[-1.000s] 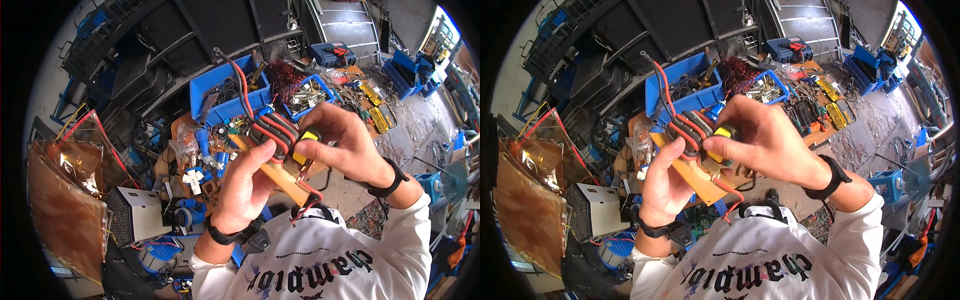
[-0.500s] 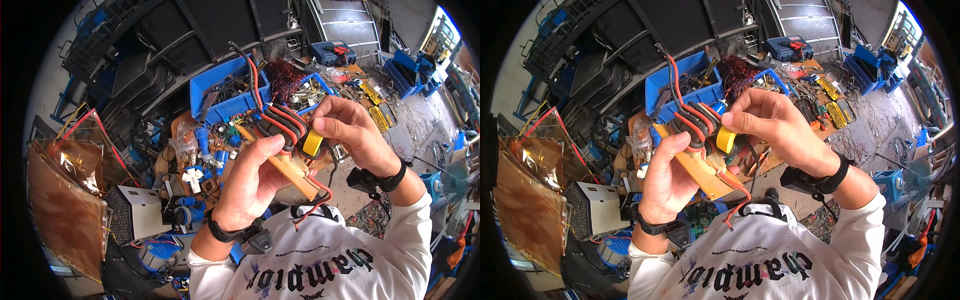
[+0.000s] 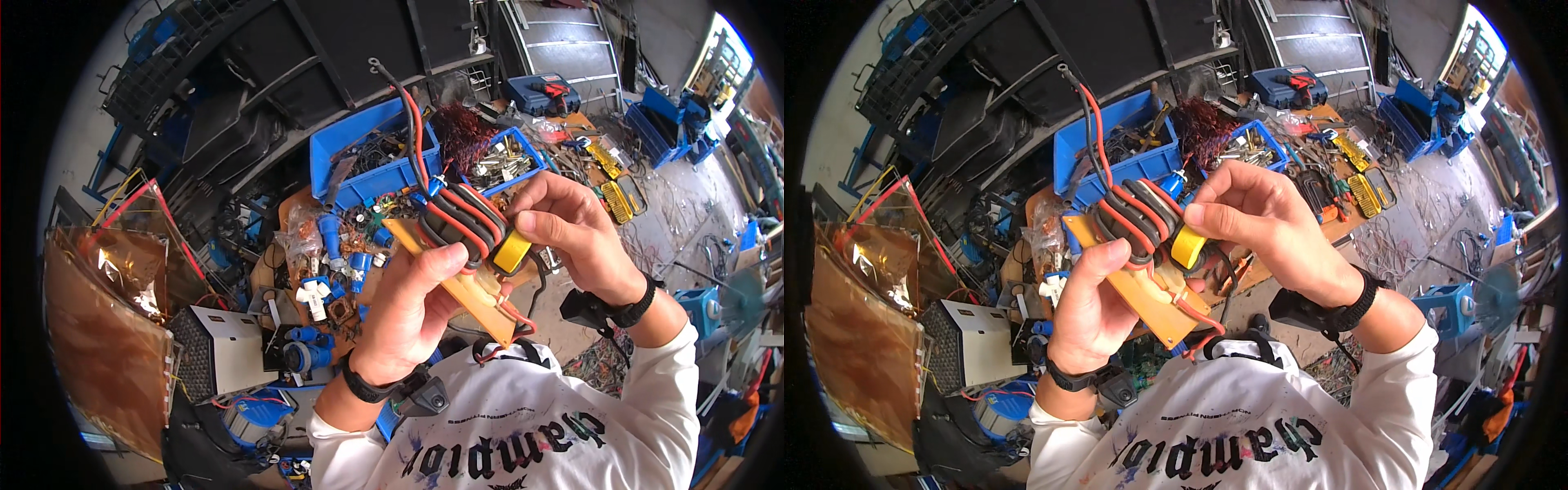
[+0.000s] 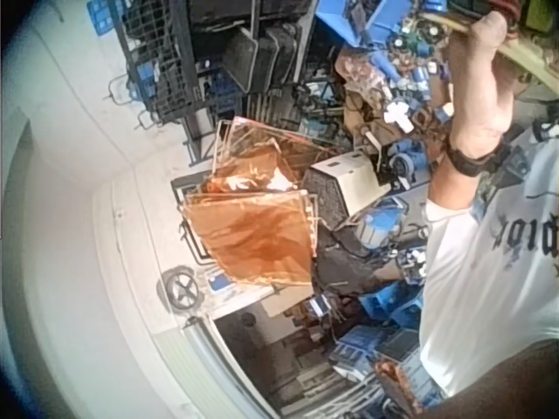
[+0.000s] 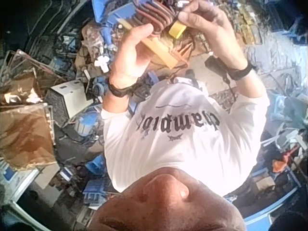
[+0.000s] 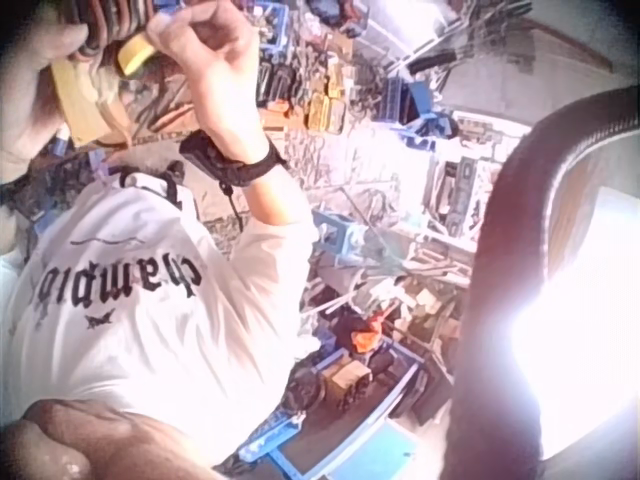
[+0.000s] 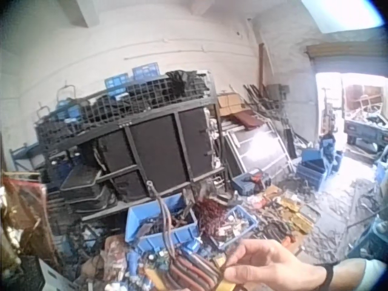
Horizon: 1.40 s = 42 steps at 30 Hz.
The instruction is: The person holds a wooden board with two toroidal inductors and red and black wires. They use a screwdriver to adjust the components and then manipulate the wires and inductors by hand, twisting and arranging them on the board.
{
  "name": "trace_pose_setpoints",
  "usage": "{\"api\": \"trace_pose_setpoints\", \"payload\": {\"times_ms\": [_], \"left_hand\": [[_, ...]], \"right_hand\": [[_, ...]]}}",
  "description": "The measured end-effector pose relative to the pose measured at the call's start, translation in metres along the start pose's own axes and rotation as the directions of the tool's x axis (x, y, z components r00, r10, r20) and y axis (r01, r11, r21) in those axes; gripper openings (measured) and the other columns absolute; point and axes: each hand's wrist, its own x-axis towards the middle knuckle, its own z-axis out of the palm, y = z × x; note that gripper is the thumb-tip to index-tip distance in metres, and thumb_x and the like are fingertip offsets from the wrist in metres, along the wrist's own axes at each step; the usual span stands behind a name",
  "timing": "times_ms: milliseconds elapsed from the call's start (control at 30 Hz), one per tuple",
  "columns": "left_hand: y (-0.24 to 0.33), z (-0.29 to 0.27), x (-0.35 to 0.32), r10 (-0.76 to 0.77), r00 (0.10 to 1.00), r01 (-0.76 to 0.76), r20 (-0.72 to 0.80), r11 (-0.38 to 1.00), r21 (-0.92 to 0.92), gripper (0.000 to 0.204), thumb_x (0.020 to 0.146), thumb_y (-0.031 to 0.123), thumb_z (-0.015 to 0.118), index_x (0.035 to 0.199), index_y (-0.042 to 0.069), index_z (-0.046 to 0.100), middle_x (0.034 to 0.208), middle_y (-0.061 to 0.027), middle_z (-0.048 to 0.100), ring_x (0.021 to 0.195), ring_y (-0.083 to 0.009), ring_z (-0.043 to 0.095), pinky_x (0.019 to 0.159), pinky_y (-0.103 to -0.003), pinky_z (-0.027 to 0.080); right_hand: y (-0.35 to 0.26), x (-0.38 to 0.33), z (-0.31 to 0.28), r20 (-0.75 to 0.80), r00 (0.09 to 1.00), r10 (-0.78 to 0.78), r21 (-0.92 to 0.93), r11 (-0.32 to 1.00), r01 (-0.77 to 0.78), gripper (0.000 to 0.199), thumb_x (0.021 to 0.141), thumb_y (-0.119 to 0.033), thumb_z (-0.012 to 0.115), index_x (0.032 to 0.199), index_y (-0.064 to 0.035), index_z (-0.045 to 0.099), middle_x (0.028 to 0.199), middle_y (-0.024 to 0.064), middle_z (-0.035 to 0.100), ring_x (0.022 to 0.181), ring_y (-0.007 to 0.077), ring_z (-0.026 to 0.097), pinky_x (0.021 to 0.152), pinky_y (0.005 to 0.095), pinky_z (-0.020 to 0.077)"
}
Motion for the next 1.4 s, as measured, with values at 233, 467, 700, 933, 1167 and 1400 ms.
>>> {"api": "trace_pose_setpoints", "payload": {"times_ms": [233, 467, 700, 933, 1167, 1400], "left_hand": [[-0.002, 0.002, -0.001, 0.045, 0.999, -0.046, 0.012, 0.998, 0.047, 0.045, 0.091, 0.024, 0.067, 0.129, 0.003, 0.056, 0.115, -0.0072, 0.066, 0.100, -0.0172, 0.068, 0.085, -0.040, 0.062], [-0.002, -0.004, -0.001, 0.045, 0.999, -0.045, 0.008, 0.996, 0.075, 0.038, 0.092, 0.024, 0.064, 0.124, 0.005, 0.059, 0.116, -0.0061, 0.064, 0.103, -0.0149, 0.066, 0.086, -0.038, 0.061], [-0.007, -0.007, 0.001, 0.090, 0.996, -0.090, 0.003, 0.993, 0.080, 0.048, 0.088, 0.025, 0.065, 0.128, 0.001, 0.056, 0.116, -0.0069, 0.063, 0.106, -0.0156, 0.063, 0.091, -0.036, 0.057], [-0.012, -0.030, 0.008, 0.070, 0.997, -0.073, 0.029, 0.990, 0.123, 0.064, 0.087, 0.034, 0.065, 0.141, 0.006, 0.047, 0.129, -0.0148, 0.062, 0.113, -0.0303, 0.065, 0.092, -0.053, 0.058], [-0.007, -0.034, 0.010, 0.079, 0.997, -0.079, 0.006, 0.997, 0.023, 0.062, 0.088, 0.036, 0.066, 0.140, 0.008, 0.049, 0.130, -0.0126, 0.062, 0.116, -0.0279, 0.063, 0.098, -0.047, 0.055], [-0.013, -0.047, 0.004, 0.178, 0.980, -0.173, -0.092, 0.984, 0.051, 0.048, 0.090, 0.029, 0.066, 0.131, 0.007, 0.056, 0.124, -0.0078, 0.064, 0.115, -0.0239, 0.062, 0.102, -0.046, 0.050]], "right_hand": [[0.001, -0.003, -0.003, 0.135, 0.979, -0.151, -0.063, 0.985, 0.161, 0.016, 0.096, -0.007, 0.068, 0.101, 0.0011, 0.055, 0.097, 0.0135, 0.070, 0.079, 0.0205, 0.072, 0.068, 0.0309, 0.0623], [0.003, -0.008, -0.002, 0.165, 0.972, -0.168, -0.226, 0.953, 0.203, 0.019, 0.096, -0.010, 0.069, 0.106, 0.0017, 0.058, 0.103, 0.0101, 0.069, 0.090, 0.0146, 0.070, 0.075, 0.0298, 0.0598], [0.000, -0.011, 0.007, 0.080, 0.977, -0.199, -0.322, 0.922, 0.214, 0.020, 0.101, -0.014, 0.064, 0.108, 0.0042, 0.065, 0.098, 0.0068, 0.070, 0.089, 0.0098, 0.066, 0.078, 0.0271, 0.0550], [0.006, -0.002, -0.002, 0.091, 0.981, -0.170, -0.300, 0.935, 0.190, 0.024, 0.101, -0.019, 0.063, 0.110, 0.0035, 0.065, 0.103, 0.0082, 0.069, 0.096, 0.0124, 0.064, 0.085, 0.0290, 0.0512], [0.022, -0.004, 0.008, -0.039, 0.944, -0.327, -0.312, 0.901, 0.300, 0.032, 0.094, -0.016, 0.073, 0.117, 0.0017, 0.059, 0.091, 0.0084, 0.073, 0.082, 0.0123, 0.072, 0.071, 0.0281, 0.0561], [0.034, -0.026, 0.010, -0.054, 0.987, -0.154, -0.334, 0.934, 0.127, 0.025, 0.091, -0.017, 0.078, 0.104, 0.0000, 0.064, 0.086, 0.0051, 0.072, 0.074, 0.0082, 0.067, 0.067, 0.0247, 0.0539]]}}
